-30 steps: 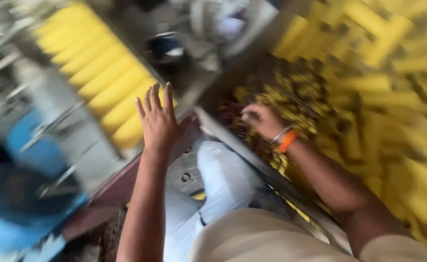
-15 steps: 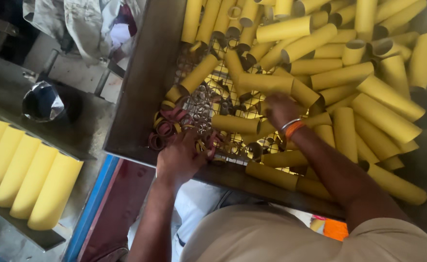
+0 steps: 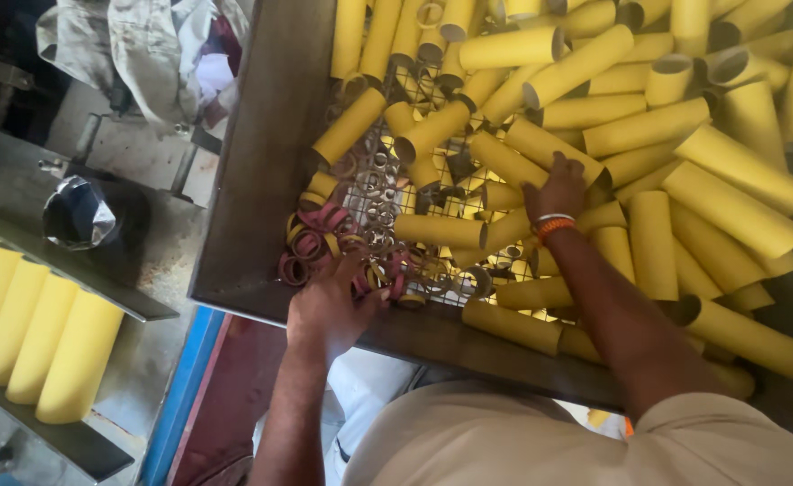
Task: The person repeatedly picks up yellow cylindrical objects from a wire rack and places them onto a conveyor belt. The person handles the cylinders one at a time, moving them from the rack to the belt in a repetitive manner.
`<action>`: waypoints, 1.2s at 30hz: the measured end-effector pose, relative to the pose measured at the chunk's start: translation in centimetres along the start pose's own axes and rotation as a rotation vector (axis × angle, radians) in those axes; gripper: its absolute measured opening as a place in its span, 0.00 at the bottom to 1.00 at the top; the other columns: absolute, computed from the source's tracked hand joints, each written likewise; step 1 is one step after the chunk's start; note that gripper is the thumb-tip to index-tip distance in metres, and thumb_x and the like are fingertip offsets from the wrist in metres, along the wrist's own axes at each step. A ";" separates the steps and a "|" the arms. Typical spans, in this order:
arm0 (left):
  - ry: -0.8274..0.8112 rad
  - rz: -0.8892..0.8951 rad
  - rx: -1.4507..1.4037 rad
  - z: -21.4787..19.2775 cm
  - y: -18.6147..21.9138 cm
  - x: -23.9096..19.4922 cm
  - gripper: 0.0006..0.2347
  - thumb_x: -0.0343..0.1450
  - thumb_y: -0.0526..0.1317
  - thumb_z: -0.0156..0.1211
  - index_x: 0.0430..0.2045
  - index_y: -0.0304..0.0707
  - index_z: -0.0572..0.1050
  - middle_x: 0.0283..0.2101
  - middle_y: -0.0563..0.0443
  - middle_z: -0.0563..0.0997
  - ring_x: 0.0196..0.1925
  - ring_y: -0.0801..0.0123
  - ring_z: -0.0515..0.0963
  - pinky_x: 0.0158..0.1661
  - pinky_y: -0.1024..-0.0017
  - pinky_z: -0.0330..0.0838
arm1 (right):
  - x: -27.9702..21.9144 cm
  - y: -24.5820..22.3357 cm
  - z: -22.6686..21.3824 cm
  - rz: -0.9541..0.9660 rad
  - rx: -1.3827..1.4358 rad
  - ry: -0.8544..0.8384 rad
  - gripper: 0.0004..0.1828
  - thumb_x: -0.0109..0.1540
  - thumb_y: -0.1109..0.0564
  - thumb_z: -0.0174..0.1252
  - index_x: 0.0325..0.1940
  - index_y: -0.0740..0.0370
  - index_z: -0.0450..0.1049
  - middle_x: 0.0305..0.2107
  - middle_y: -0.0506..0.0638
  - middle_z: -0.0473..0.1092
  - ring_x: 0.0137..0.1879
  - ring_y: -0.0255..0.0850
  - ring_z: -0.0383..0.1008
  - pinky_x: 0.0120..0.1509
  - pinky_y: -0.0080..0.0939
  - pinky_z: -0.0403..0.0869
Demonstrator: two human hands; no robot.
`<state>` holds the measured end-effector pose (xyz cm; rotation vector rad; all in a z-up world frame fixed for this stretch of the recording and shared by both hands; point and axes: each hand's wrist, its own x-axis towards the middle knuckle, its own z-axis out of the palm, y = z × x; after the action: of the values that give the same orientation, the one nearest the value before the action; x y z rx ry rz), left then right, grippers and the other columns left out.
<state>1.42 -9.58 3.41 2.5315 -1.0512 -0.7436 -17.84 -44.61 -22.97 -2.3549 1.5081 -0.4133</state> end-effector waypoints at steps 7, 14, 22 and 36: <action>0.080 0.070 0.009 0.7 -0.6 0.1 0.25 0.64 0.47 0.68 0.56 0.52 0.71 0.52 0.45 0.78 0.51 0.47 0.80 0.45 0.50 0.75 | 2.2 0.9 3.3 -0.014 0.308 0.217 0.43 0.55 0.56 0.69 0.72 0.65 0.61 0.58 0.69 0.62 0.62 0.66 0.64 0.65 0.56 0.66; 0.111 0.088 -0.026 0.8 -0.7 -0.2 0.22 0.63 0.48 0.69 0.51 0.50 0.73 0.47 0.49 0.81 0.49 0.50 0.81 0.43 0.52 0.76 | 5.1 6.9 0.7 0.562 0.276 -0.053 0.30 0.59 0.59 0.63 0.65 0.62 0.66 0.51 0.63 0.70 0.54 0.58 0.72 0.58 0.51 0.71; 0.304 0.282 -0.071 2.4 -2.4 -0.4 0.20 0.67 0.50 0.66 0.50 0.44 0.74 0.46 0.44 0.82 0.46 0.48 0.82 0.42 0.54 0.77 | 4.6 -1.9 -0.6 0.008 0.392 0.141 0.20 0.59 0.65 0.62 0.56 0.61 0.72 0.44 0.58 0.78 0.47 0.49 0.80 0.51 0.45 0.76; 1.019 0.271 -0.134 -1.1 -6.4 -10.8 0.36 0.64 0.53 0.74 0.66 0.45 0.65 0.68 0.39 0.65 0.73 0.45 0.64 0.73 0.37 0.53 | -5.8 -35.4 -17.4 -0.721 1.330 -0.642 0.23 0.68 0.71 0.54 0.69 0.68 0.68 0.54 0.55 0.75 0.55 0.38 0.77 0.68 0.37 0.76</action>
<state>-0.78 2.76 5.15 2.0987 -0.8610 0.5097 1.85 -27.14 6.95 -1.5106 -0.0805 -0.5027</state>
